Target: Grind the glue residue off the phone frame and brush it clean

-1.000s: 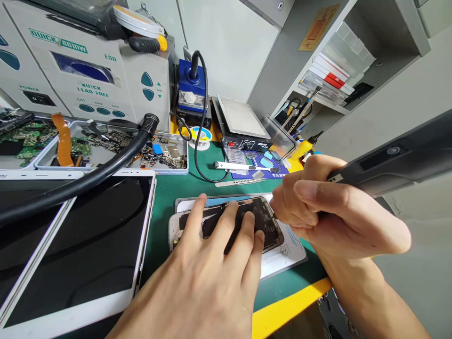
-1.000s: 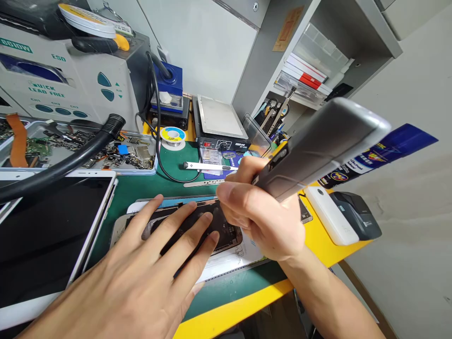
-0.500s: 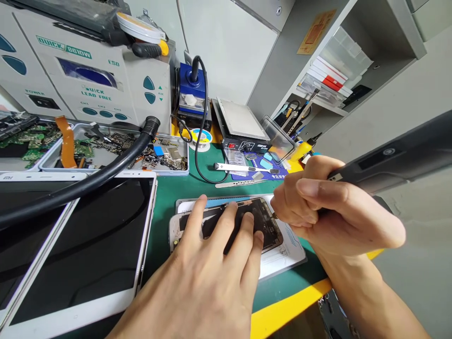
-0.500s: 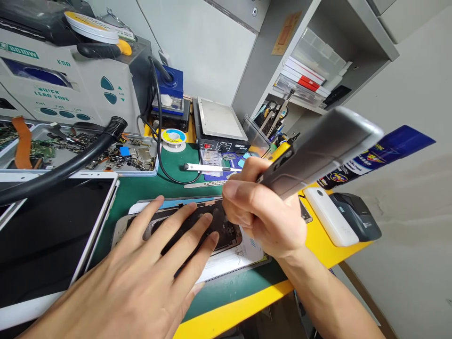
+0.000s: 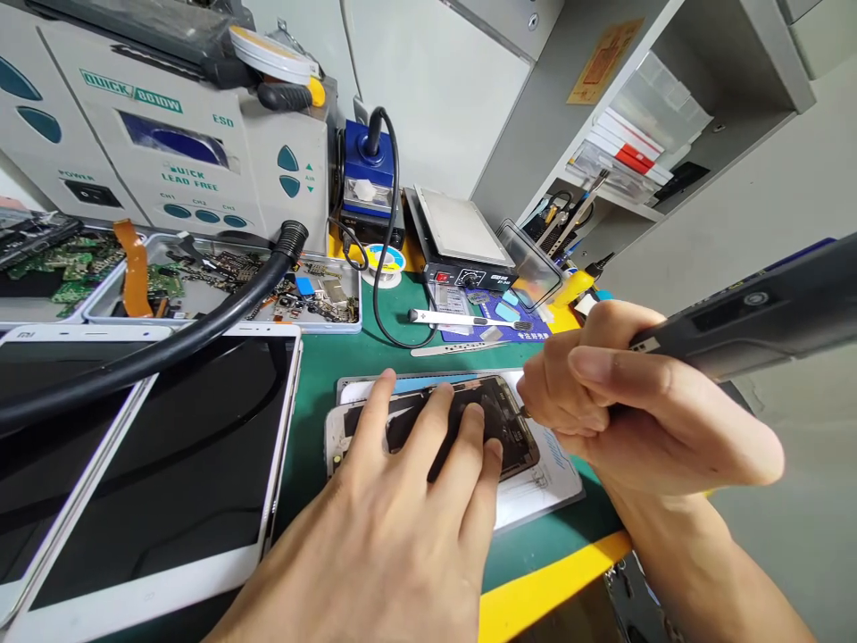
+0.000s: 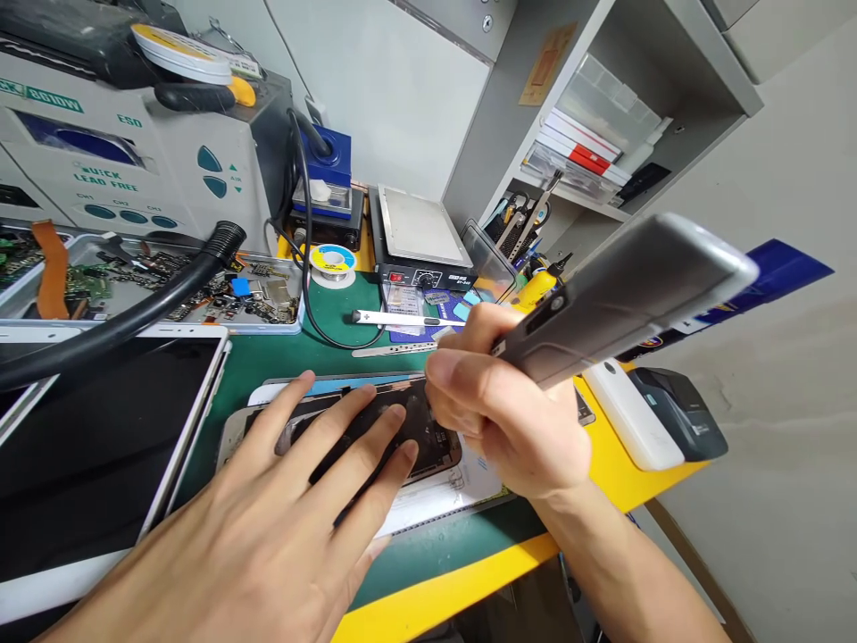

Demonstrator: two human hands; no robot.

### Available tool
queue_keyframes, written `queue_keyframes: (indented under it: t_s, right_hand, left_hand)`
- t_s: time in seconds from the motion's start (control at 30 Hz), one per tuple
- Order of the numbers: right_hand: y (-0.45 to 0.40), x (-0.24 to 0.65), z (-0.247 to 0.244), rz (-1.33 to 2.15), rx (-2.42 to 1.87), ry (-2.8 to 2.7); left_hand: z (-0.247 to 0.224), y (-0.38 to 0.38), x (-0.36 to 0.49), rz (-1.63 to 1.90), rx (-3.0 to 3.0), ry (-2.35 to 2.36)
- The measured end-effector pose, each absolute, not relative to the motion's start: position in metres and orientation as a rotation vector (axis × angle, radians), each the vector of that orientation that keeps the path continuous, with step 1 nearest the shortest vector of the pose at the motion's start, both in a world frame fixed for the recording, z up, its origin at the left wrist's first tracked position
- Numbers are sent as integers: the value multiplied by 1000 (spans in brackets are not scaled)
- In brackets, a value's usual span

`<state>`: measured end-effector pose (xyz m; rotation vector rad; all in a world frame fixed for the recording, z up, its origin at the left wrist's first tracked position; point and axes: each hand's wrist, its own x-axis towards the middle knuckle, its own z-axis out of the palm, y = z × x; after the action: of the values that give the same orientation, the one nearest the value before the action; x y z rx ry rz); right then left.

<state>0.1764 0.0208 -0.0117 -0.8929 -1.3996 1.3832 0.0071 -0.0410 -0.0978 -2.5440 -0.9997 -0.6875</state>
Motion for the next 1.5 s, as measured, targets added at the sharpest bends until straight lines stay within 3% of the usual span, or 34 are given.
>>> queue_keyframes:
  t_s: [0.43,0.83,1.5]
  right_hand:
    - [20,173,-10,1353,-904,-1403]
    - [22,170,-11,1371,-901,-1406]
    - [25,170,-11,1363,-888,-1364]
  left_hand:
    - [-92,-47,4,-573,-2607,-1086]
    - [-79,-41,14,-681,-2668,-1095]
    - [-95,-41,9,-656,-2535,-1066]
